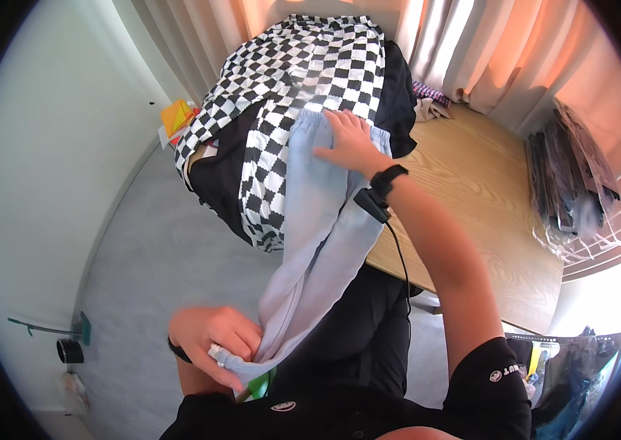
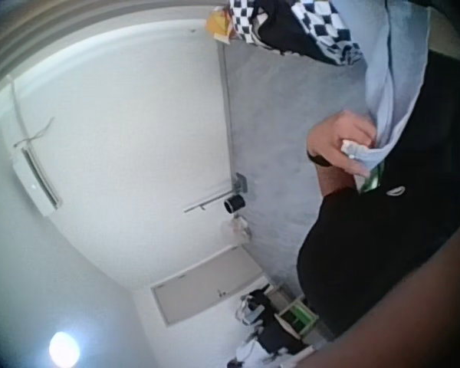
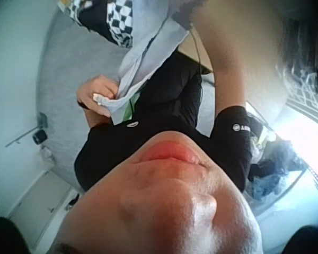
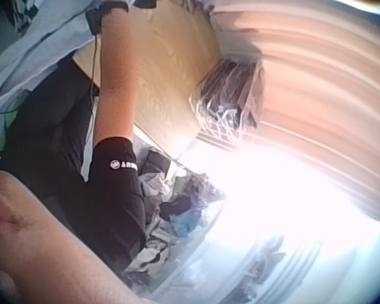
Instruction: The recorder folds and packs various pieces of clothing into plastic bags.
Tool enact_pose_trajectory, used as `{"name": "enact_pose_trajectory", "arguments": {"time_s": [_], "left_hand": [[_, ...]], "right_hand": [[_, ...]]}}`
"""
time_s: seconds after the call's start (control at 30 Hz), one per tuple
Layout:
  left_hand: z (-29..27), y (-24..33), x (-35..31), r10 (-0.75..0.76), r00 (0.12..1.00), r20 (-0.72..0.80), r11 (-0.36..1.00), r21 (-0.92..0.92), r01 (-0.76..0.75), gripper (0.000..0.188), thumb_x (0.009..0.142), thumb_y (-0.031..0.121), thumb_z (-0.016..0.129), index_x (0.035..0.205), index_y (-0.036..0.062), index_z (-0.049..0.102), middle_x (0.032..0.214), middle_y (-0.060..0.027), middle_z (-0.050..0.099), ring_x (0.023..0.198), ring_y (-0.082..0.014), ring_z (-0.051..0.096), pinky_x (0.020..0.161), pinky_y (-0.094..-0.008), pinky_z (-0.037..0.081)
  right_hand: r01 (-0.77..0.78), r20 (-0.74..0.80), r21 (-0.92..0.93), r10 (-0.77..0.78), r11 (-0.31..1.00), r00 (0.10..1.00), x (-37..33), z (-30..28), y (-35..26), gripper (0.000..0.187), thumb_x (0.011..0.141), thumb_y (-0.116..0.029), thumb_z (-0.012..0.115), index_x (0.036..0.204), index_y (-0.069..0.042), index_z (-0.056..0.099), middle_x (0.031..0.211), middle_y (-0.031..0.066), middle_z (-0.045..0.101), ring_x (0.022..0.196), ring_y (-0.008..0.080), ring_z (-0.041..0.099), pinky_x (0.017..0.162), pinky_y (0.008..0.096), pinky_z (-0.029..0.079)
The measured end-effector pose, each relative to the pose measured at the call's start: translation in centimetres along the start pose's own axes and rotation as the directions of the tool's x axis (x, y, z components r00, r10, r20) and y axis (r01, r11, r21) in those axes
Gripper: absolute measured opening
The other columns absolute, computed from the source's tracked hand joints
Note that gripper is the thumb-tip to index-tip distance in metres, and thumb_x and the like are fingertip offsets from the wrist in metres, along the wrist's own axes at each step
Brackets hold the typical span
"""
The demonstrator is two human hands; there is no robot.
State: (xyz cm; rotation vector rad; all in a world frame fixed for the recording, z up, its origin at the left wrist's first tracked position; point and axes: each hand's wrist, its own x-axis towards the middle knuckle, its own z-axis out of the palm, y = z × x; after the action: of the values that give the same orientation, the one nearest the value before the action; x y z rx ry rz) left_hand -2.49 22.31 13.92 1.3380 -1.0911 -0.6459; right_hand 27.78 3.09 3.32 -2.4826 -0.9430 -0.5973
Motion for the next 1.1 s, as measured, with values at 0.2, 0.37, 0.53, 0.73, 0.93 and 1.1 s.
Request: {"name": "enact_pose_trajectory", "arguments": {"time_s": [0.2,0.37,0.53,0.73,0.93,1.1], "left_hand": [[0.5,1.0,-2.3,-0.042,0.889,-0.456,0.981,0.152,0.124,0.021,0.067,0.007,0.071,0.057,-0.0022,0.054,0.063,-0.0078,0.053,0.057,-0.0201,0.049,0.051,-0.0314,0.035],[-0.1,0.6,-4.1,0.043,0.582,-0.812,0.963,0.188,0.192,0.032,0.062,0.022,0.069,0.054,-0.0023,0.050,0.063,-0.0063,0.051,0.060,-0.0190,0.046,0.055,-0.0323,0.036],[-5.7,0.2,-2.7,0.380,0.493,-0.782,0.793,0.550,0.262,0.033,0.065,0.030,0.064,0.057,0.0011,0.048,0.066,-0.0067,0.049,0.070,-0.0212,0.046,0.074,-0.0381,0.040],[-14.9,-2.6,9.2,0.235,0.902,-0.363,0.524,0.829,0.197,0.010,0.068,0.005,0.057,0.073,-0.0037,0.056,0.074,-0.0095,0.054,0.072,-0.0266,0.052,0.082,-0.0355,0.045],[-16.7,-10.5,12.8,-0.242,0.892,-0.382,0.700,0.567,0.433,0.033,0.087,0.027,0.060,0.073,-0.0031,0.060,0.076,-0.0095,0.062,0.072,-0.0190,0.057,0.069,-0.0299,0.045],[-16.3,-12.7,14.5,-0.227,0.668,-0.709,0.529,0.486,0.696,0.027,0.083,0.024,0.066,0.091,-0.0018,0.062,0.085,-0.0078,0.059,0.079,-0.0150,0.056,0.073,-0.0282,0.045]], "right_hand": [[-0.166,0.280,0.010,0.157,0.986,0.947,1.9,-2.7,-1.5,0.063,0.066,-0.041,0.069,0.114,-0.003,0.054,0.107,0.0160,0.059,0.106,0.0329,0.054,0.093,0.0430,0.040],[-0.491,0.183,0.301,0.456,0.818,0.871,-3.4,-10.9,3.3,0.055,0.068,-0.028,0.067,0.110,0.003,0.050,0.092,0.0247,0.061,0.088,0.0340,0.062,0.076,0.0385,0.049],[-0.631,0.084,0.602,0.747,0.489,0.659,-12.5,-24.1,8.7,0.044,0.076,-0.022,0.068,0.111,0.001,0.054,0.098,0.0062,0.060,0.090,0.0148,0.056,0.082,0.0269,0.044],[-0.825,0.043,0.447,0.913,0.345,0.405,-23.5,-32.3,14.5,0.055,0.077,-0.033,0.070,0.117,0.000,0.050,0.099,0.0087,0.060,0.088,0.0141,0.058,0.077,0.0249,0.046],[-0.987,0.024,0.058,0.988,0.149,0.150,-31.1,-28.6,16.7,0.077,0.066,-0.050,0.076,0.116,0.004,0.050,0.098,0.0131,0.062,0.091,0.0180,0.061,0.072,0.0304,0.049],[-0.959,0.209,0.274,0.969,0.072,0.133,-32.5,-27.7,16.5,0.065,0.072,-0.046,0.074,0.108,0.006,0.057,0.091,0.0097,0.064,0.076,0.0166,0.062,0.070,0.0298,0.049]]}}
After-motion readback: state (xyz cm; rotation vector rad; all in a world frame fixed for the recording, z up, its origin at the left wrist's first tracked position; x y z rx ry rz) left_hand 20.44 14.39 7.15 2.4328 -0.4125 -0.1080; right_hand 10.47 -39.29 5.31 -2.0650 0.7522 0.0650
